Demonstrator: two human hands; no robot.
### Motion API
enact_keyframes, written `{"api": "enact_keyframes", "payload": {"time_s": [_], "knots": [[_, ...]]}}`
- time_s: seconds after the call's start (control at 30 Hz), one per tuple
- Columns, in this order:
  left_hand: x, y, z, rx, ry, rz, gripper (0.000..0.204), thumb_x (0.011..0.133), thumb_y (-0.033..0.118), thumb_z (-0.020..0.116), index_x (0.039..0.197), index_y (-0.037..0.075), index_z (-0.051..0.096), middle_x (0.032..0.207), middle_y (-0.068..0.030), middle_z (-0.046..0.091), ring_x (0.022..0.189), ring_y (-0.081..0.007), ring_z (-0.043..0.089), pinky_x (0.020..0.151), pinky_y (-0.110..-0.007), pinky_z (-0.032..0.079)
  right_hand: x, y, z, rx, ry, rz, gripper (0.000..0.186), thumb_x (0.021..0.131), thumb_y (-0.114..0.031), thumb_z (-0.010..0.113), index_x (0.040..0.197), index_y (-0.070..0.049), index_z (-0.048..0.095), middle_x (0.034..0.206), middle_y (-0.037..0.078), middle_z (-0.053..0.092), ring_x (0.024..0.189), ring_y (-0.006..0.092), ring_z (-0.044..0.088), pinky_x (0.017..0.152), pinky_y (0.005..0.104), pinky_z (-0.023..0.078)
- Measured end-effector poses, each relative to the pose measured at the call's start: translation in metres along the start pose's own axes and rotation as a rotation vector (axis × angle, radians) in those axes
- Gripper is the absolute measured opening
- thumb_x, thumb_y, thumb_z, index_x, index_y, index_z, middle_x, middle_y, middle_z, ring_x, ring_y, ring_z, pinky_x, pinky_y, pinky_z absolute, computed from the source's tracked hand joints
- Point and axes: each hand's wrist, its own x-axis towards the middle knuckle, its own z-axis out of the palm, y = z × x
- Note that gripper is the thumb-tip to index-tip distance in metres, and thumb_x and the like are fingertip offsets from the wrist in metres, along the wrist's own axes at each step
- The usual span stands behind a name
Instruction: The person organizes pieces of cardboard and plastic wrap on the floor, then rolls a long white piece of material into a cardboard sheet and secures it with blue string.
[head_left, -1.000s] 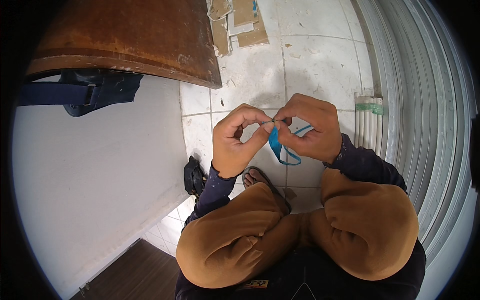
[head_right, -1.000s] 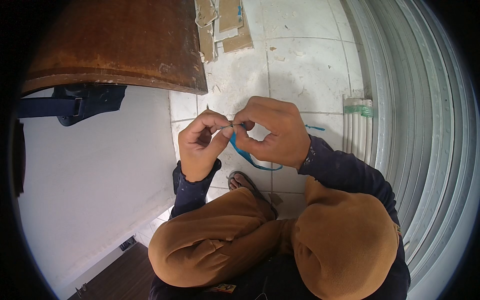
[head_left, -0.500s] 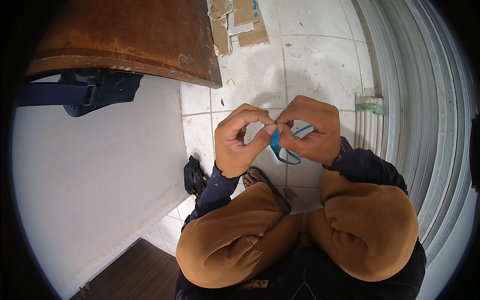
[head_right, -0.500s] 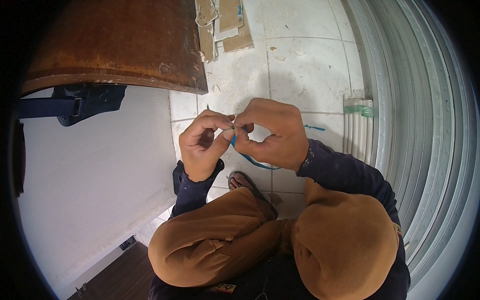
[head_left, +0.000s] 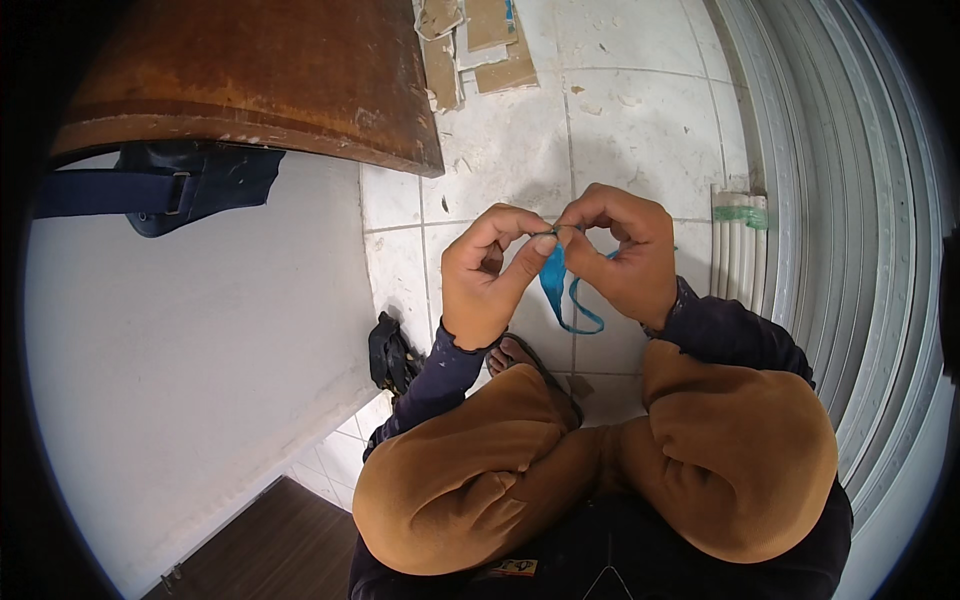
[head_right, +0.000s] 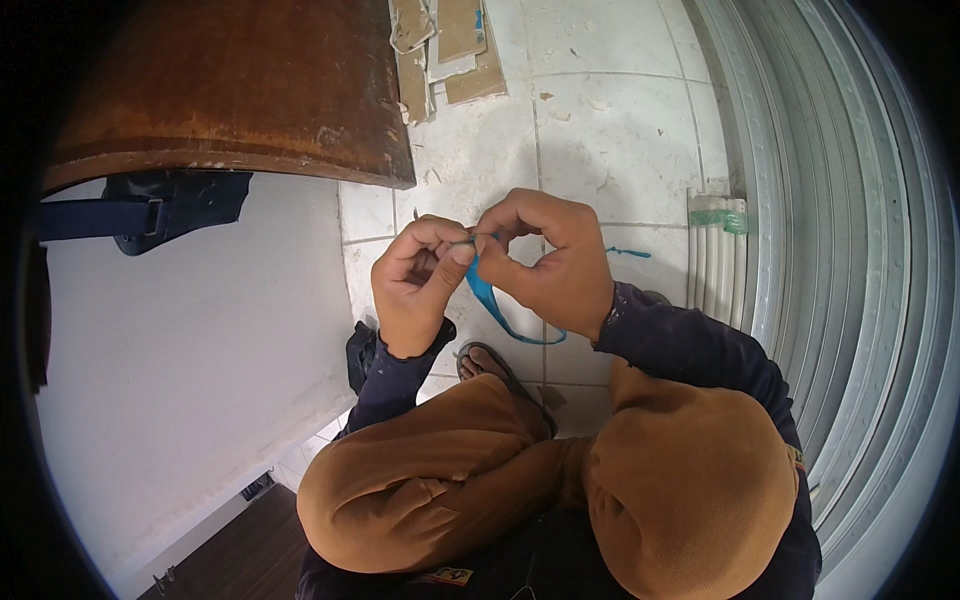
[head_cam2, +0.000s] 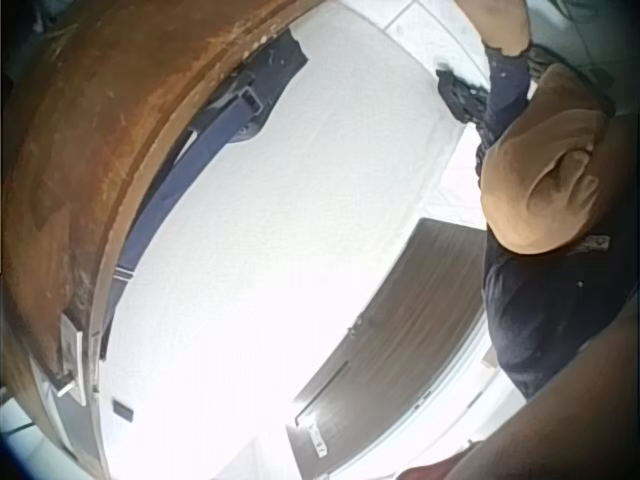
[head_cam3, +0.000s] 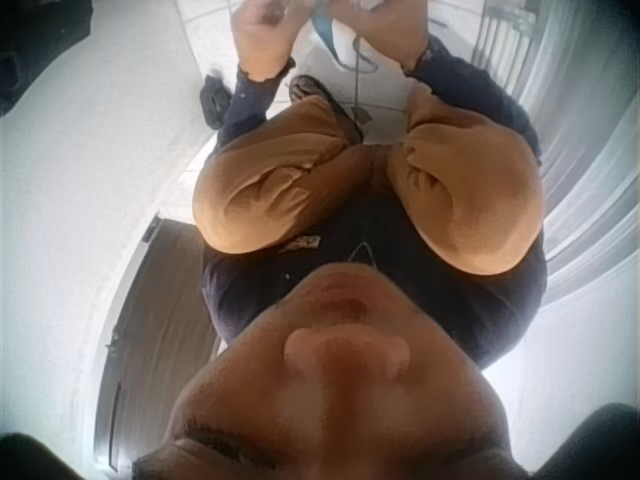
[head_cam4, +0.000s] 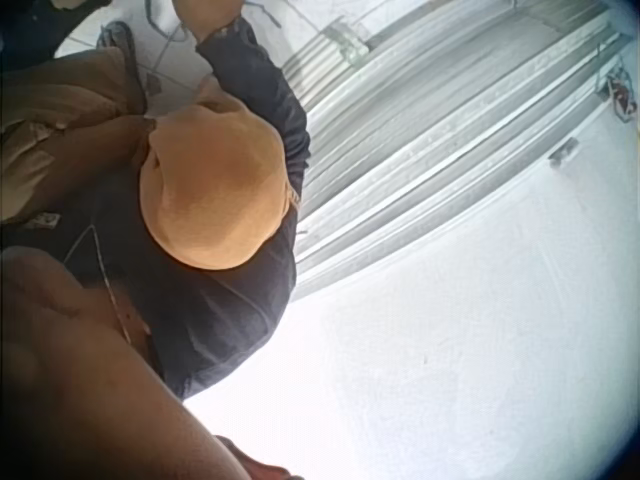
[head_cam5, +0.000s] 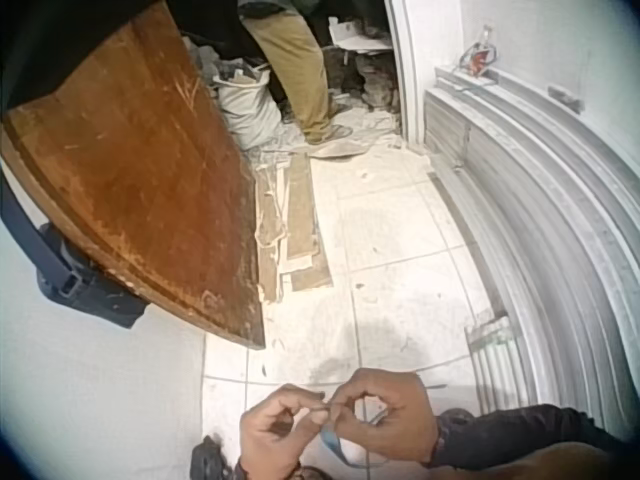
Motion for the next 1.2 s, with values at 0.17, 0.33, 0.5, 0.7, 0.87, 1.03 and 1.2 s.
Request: {"api": "enact_keyframes", "payload": {"time_s": [0.17, 0.33, 0.5, 0.7, 0.87, 1.03, 1.2], "knots": [[0.001, -0.003, -0.004, -0.032, 0.008, -0.046, 0.018, 0.097, 0.004, 0.073, 0.113, -0.004, 0.069, 0.108, -0.0104, 0.075, 0.104, -0.0145, 0.069, 0.093, -0.028, 0.052, 0.002, 0.005, -0.002, 0.007, -0.029, 0.042, 0.007, 0.088, -0.003, 0.073, 0.094, 0.0, 0.071, 0.087, 0.006, 0.073, 0.08, 0.0099, 0.067, 0.077, 0.0269, 0.055], [0.001, -0.002, -0.008, 0.035, 0.029, -0.095, 0.016, 0.098, 0.005, 0.073, 0.111, -0.004, 0.07, 0.106, -0.0107, 0.076, 0.101, -0.0132, 0.068, 0.091, -0.027, 0.052, 0.003, 0.005, 0.0, -0.036, -0.023, 0.086, 0.011, 0.09, -0.004, 0.073, 0.1, 0.001, 0.073, 0.088, 0.007, 0.074, 0.081, 0.0098, 0.068, 0.077, 0.0266, 0.055], [-0.002, -0.006, -0.012, -0.031, 0.027, -0.135, 0.016, 0.099, 0.006, 0.072, 0.111, -0.004, 0.071, 0.103, -0.0091, 0.076, 0.097, -0.0105, 0.068, 0.086, -0.024, 0.053, 0.005, 0.006, 0.001, 0.115, -0.111, 0.179, 0.016, 0.093, -0.011, 0.077, 0.104, 0.001, 0.073, 0.092, 0.006, 0.074, 0.083, 0.0086, 0.068, 0.077, 0.0255, 0.055], [-0.002, -0.005, -0.013, -0.07, 0.063, -0.178, 0.016, 0.099, 0.008, 0.073, 0.11, -0.004, 0.071, 0.097, -0.0057, 0.075, 0.087, -0.0071, 0.065, 0.077, -0.022, 0.05, 0.004, 0.015, -0.001, 0.265, -0.106, 0.244, 0.014, 0.097, -0.009, 0.074, 0.105, 0.002, 0.073, 0.095, 0.006, 0.074, 0.085, 0.009, 0.067, 0.076, 0.0251, 0.055], [-0.004, -0.01, -0.014, 0.032, 0.068, -0.092, 0.012, 0.097, 0.006, 0.075, 0.106, -0.002, 0.072, 0.093, -0.0057, 0.074, 0.082, -0.0057, 0.06, 0.074, -0.021, 0.048, 0.005, 0.014, -0.003, 0.269, -0.112, 0.296, 0.015, 0.099, -0.011, 0.072, 0.105, 0.003, 0.073, 0.095, 0.007, 0.074, 0.085, 0.0104, 0.068, 0.076, 0.0264, 0.057], [-0.005, -0.016, -0.013, -0.026, 0.138, 0.08, 0.009, 0.098, 0.005, 0.074, 0.104, 0.0, 0.069, 0.101, -0.0102, 0.073, 0.084, -0.0079, 0.061, 0.077, -0.023, 0.049, 0.007, 0.015, -0.002, 0.324, 0.016, 0.387, 0.018, 0.1, -0.015, 0.072, 0.105, 0.002, 0.073, 0.094, 0.008, 0.074, 0.082, 0.0114, 0.069, 0.076, 0.0279, 0.059], [-0.003, -0.021, -0.017, -0.359, 0.11, 0.131, 0.009, 0.104, 0.01, 0.065, 0.107, 0.003, 0.06, 0.117, -0.0176, 0.072, 0.099, -0.019, 0.068, 0.095, -0.035, 0.053, 0.01, 0.032, -0.023, 0.437, 0.239, 0.403, 0.017, 0.102, -0.018, 0.068, 0.105, -0.002, 0.071, 0.095, 0.006, 0.073, 0.085, 0.015, 0.071, 0.077, 0.0332, 0.061]]}}
